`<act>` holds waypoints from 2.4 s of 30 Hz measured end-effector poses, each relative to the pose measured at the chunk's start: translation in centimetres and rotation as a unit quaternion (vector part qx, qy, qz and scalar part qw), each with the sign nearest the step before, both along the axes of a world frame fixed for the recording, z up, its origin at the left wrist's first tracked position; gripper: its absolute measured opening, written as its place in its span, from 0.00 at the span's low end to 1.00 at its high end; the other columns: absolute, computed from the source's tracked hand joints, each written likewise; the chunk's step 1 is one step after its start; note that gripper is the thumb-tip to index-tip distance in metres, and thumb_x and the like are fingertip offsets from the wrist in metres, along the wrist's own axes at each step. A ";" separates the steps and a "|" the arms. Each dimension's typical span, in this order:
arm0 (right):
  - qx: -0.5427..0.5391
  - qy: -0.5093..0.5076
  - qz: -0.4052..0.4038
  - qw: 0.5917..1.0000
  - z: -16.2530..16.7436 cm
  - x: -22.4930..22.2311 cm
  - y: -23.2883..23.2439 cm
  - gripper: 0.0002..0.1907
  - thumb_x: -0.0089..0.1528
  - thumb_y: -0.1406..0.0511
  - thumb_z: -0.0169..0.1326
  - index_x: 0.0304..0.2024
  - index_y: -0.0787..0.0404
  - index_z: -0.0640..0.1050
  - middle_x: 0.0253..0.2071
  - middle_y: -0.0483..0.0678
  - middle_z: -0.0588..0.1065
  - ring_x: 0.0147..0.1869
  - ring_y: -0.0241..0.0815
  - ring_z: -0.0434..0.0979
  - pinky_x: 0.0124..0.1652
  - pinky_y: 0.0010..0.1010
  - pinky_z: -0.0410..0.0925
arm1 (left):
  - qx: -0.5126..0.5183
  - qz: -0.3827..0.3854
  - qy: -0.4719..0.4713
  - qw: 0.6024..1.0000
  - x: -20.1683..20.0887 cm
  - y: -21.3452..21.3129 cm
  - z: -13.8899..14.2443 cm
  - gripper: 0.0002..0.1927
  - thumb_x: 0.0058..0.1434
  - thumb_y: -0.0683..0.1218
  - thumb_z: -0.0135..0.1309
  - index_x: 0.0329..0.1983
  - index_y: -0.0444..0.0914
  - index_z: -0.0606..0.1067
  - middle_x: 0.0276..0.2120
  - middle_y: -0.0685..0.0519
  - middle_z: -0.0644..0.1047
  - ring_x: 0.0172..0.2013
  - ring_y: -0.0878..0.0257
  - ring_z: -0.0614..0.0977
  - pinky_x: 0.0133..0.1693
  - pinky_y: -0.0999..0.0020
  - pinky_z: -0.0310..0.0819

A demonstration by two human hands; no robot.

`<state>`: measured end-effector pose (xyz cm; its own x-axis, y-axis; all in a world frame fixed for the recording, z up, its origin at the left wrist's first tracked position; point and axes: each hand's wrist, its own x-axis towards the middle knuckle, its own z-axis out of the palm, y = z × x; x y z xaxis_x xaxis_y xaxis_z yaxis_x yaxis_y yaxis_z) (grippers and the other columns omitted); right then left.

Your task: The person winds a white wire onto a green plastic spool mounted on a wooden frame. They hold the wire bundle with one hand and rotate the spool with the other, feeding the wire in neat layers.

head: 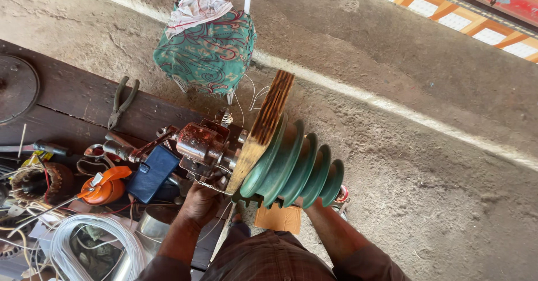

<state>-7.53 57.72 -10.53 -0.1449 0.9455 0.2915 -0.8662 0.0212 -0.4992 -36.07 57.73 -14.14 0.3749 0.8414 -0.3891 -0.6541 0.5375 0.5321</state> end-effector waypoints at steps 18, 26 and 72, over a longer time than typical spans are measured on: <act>0.023 -0.230 -0.095 0.968 -3.3 -0.9 0.1 0.15 0.66 0.59 0.59 0.53 0.58 0.77 0.45 0.44 0.77 0.46 0.32 0.78 0.46 0.25 0.74 | -0.054 0.048 0.022 0.997 0.9 -1.0 1.4 0.15 0.60 0.36 0.57 0.51 0.32 0.75 0.45 0.47 0.81 0.44 0.58 0.84 0.47 0.61 0.80; -0.061 -0.168 0.037 0.983 -1.3 -1.3 -0.1 0.17 0.65 0.56 0.55 0.53 0.56 0.79 0.46 0.45 0.80 0.48 0.36 0.80 0.49 0.26 0.74 | -0.011 0.023 -0.040 0.999 0.4 -0.9 1.4 0.11 0.62 0.36 0.59 0.48 0.33 0.77 0.42 0.46 0.82 0.44 0.57 0.84 0.49 0.60 0.81; -0.231 -0.696 0.058 0.678 6.7 -5.7 0.0 0.24 0.55 0.67 0.66 0.53 0.65 0.74 0.44 0.54 0.83 0.46 0.44 0.85 0.48 0.34 0.78 | 0.113 -0.134 0.524 0.833 -7.0 0.4 11.9 0.18 0.62 0.51 0.57 0.53 0.40 0.79 0.47 0.51 0.84 0.44 0.57 0.87 0.46 0.61 0.83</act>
